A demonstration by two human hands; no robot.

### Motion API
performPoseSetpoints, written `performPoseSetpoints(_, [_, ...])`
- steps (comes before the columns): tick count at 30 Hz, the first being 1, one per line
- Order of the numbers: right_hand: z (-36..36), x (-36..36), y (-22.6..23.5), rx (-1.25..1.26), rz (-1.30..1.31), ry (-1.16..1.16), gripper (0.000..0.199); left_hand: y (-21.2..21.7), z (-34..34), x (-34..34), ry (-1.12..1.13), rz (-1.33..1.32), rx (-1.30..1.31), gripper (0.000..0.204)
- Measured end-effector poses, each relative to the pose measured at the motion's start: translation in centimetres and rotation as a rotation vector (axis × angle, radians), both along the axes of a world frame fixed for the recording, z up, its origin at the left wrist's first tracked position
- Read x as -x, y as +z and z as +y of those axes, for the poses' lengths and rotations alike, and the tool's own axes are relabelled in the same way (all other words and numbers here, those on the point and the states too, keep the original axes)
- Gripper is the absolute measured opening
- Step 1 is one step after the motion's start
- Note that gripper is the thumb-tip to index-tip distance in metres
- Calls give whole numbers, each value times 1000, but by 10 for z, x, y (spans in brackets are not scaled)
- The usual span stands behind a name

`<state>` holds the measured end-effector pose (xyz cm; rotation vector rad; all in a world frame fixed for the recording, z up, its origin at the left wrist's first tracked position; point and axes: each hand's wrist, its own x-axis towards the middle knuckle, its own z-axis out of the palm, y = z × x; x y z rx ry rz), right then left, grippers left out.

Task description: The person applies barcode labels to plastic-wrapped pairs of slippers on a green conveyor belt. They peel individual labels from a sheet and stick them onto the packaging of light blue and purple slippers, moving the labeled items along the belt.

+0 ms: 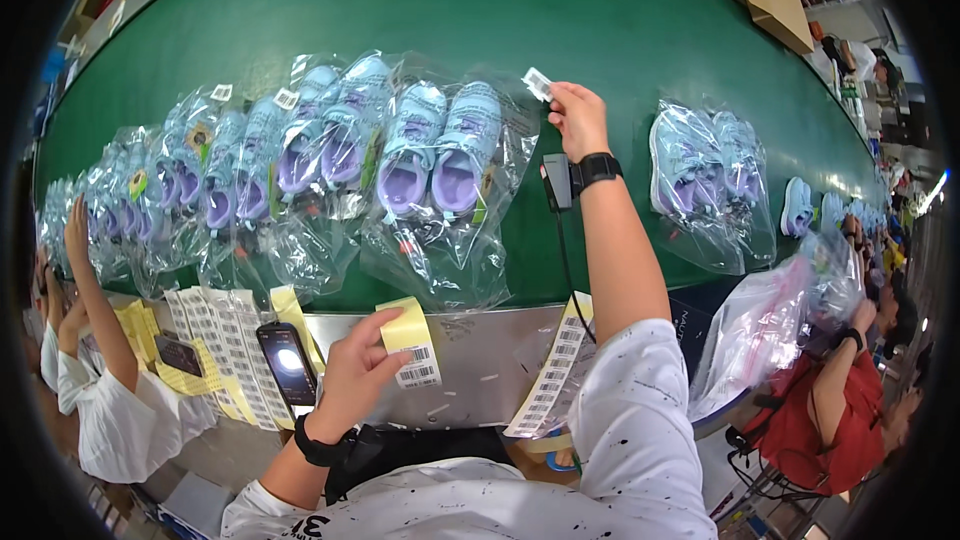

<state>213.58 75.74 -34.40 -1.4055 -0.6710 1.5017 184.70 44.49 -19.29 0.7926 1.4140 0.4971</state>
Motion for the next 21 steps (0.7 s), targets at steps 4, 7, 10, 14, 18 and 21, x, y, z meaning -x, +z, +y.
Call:
performPoseSetpoints(4, [15, 0, -1, 45, -84, 91, 9, 3, 7, -5, 2, -20, 11, 51])
performPoseSetpoints(7, [16, 7, 4, 48, -239, 179, 8, -2, 5, -7, 21, -40, -3, 51])
performPoseSetpoints(10, [15, 14, 0, 28, -347, 155, 9, -3, 8, -13, 27, -51, -2, 51])
performPoseSetpoints(14, [19, 6, -24, -212, -888, 107, 12, -1, 18, -27, 0, -64, -9, 51])
performPoseSetpoints(18, [12, 24, -15, -257, -1211, 269, 25, 6, 26, -33, 16, -72, 17, 52])
performPoseSetpoints(21, [17, 28, 27, -41, -1351, 417, 37, 7, 22, -31, 61, -63, 32, 51])
